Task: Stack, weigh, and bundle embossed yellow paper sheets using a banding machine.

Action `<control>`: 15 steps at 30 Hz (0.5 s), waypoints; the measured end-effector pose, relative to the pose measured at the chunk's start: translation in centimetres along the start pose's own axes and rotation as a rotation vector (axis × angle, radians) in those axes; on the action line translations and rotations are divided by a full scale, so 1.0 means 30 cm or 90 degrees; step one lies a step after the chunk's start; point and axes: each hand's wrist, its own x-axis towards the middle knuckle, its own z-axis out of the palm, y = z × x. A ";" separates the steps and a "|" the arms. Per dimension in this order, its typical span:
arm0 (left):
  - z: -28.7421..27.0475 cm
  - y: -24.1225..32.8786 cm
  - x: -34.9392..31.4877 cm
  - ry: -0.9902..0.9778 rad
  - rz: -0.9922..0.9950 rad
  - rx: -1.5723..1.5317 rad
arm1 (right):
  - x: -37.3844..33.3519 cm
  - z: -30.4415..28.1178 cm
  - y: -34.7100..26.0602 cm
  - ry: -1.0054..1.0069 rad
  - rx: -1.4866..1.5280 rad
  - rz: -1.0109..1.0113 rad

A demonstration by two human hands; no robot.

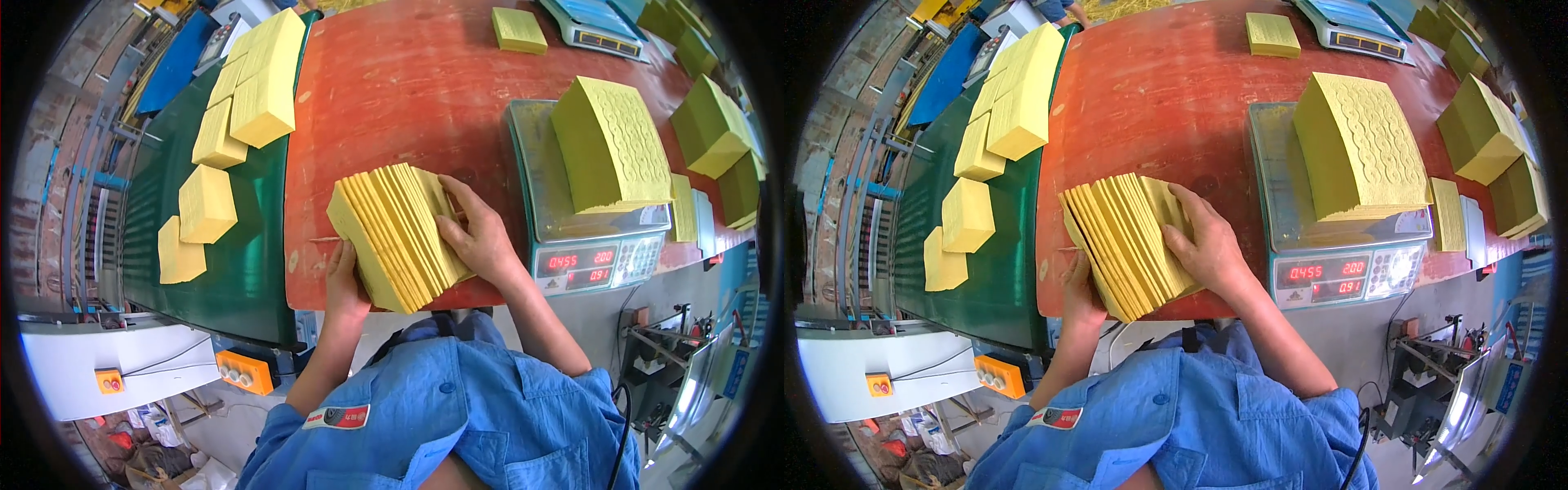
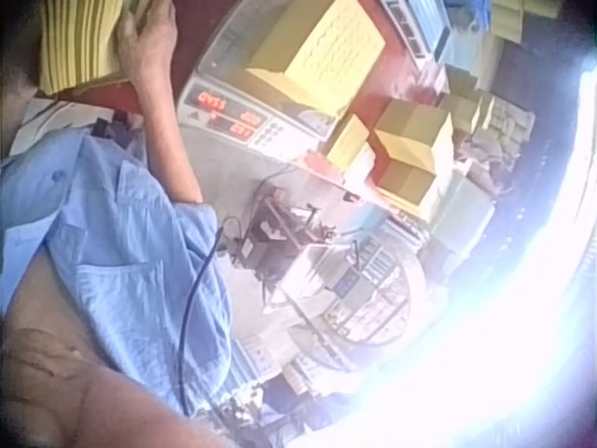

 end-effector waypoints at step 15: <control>0.016 0.020 0.000 0.024 -0.023 0.148 | -0.011 -0.002 0.048 0.003 0.307 0.201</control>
